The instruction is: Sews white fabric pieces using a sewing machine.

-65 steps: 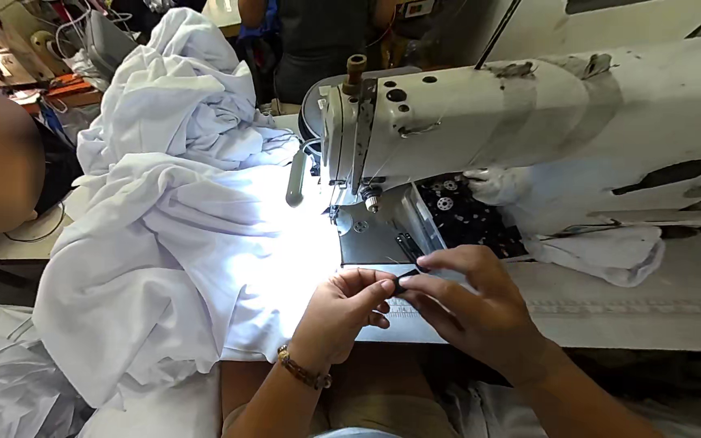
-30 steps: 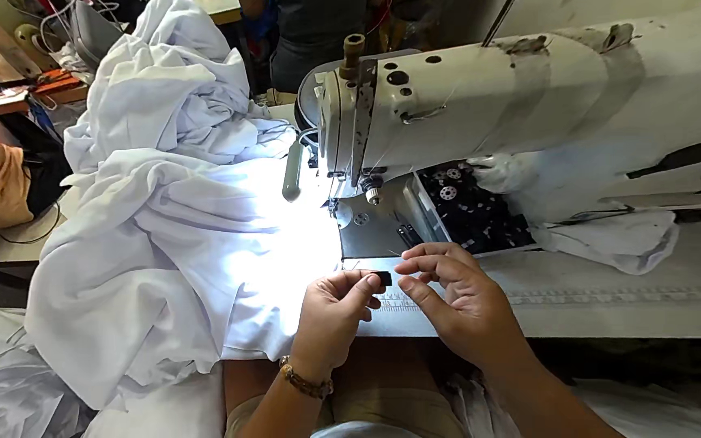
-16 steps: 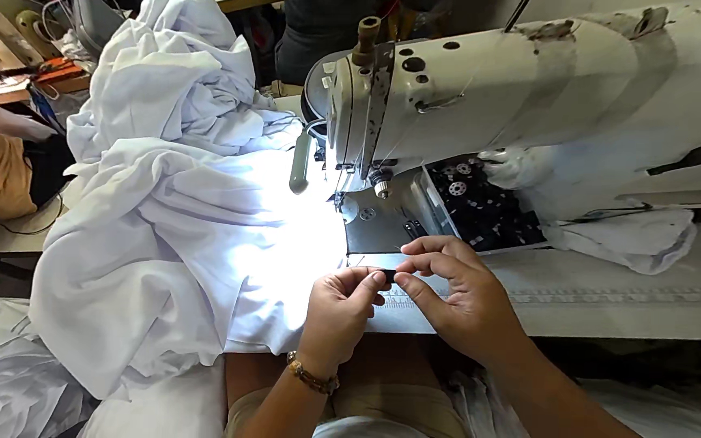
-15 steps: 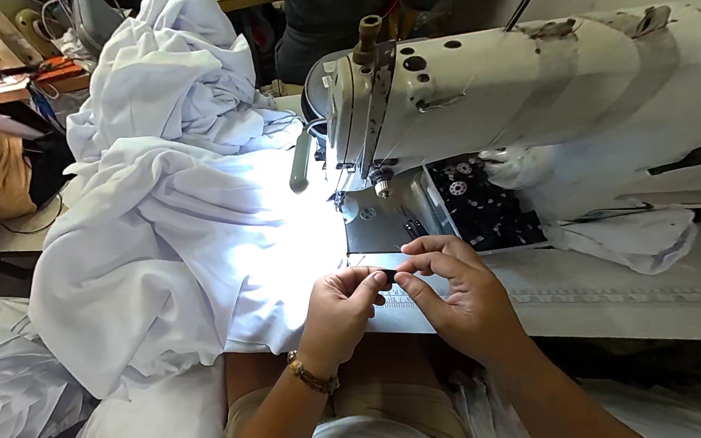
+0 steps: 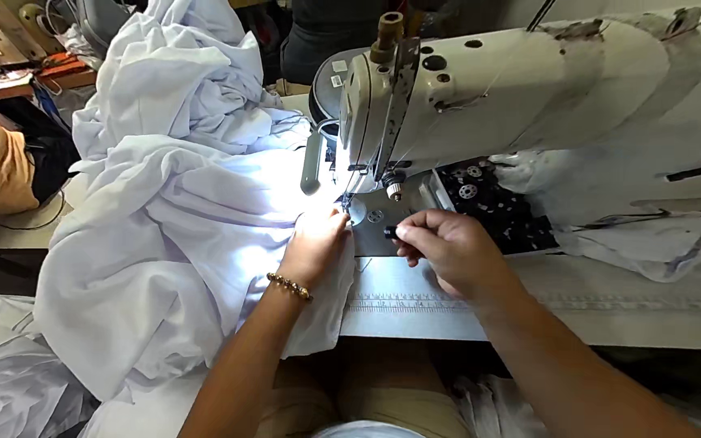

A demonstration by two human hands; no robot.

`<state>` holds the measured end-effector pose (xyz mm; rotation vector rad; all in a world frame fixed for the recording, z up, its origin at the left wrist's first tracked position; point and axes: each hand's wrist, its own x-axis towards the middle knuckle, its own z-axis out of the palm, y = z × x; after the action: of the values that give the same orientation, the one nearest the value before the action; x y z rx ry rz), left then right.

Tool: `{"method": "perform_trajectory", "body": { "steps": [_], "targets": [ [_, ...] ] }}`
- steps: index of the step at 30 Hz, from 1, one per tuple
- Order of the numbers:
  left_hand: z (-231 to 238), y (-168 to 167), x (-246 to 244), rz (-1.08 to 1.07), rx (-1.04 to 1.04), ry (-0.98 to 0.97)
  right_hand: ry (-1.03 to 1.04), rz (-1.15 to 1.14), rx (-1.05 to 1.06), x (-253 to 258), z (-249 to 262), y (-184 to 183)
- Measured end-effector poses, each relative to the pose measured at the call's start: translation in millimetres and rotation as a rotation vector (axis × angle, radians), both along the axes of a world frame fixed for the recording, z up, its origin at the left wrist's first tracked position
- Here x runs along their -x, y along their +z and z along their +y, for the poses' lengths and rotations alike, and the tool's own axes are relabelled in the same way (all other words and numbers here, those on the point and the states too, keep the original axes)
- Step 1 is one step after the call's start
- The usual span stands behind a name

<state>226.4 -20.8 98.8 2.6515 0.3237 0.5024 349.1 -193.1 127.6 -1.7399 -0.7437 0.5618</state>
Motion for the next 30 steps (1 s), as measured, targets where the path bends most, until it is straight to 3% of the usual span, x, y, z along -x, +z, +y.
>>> {"method": "perform_trajectory", "body": {
  "steps": [3, 5, 11, 22, 25, 30],
  "targets": [
    [4.4, -16.0, 2.7, 0.042, -0.080, -0.007, -0.049, 0.326, 0.146, -9.0, 38.6, 9.1],
    [1.5, -21.1, 8.8, 0.004, -0.106, -0.009, -0.070, 0.417, 0.240, -10.9, 61.2, 5.9],
    [1.9, -26.1, 15.3, -0.056, -0.139, -0.005, -0.049, 0.283, 0.517, -12.2, 92.6, -5.5],
    [1.2, -22.2, 12.9, 0.068, -0.095, -0.022, -0.019, 0.088, 0.620, -6.0, 95.0, -3.4],
    [0.7, -20.1, 13.0, 0.080, -0.091, -0.028, 0.011, -0.163, 0.579, -3.1, 87.5, -7.6],
    [1.8, -22.2, 13.0, 0.059, -0.105, -0.029, 0.096, -0.686, 0.232, 7.8, 59.8, -37.3]
  ]
}}
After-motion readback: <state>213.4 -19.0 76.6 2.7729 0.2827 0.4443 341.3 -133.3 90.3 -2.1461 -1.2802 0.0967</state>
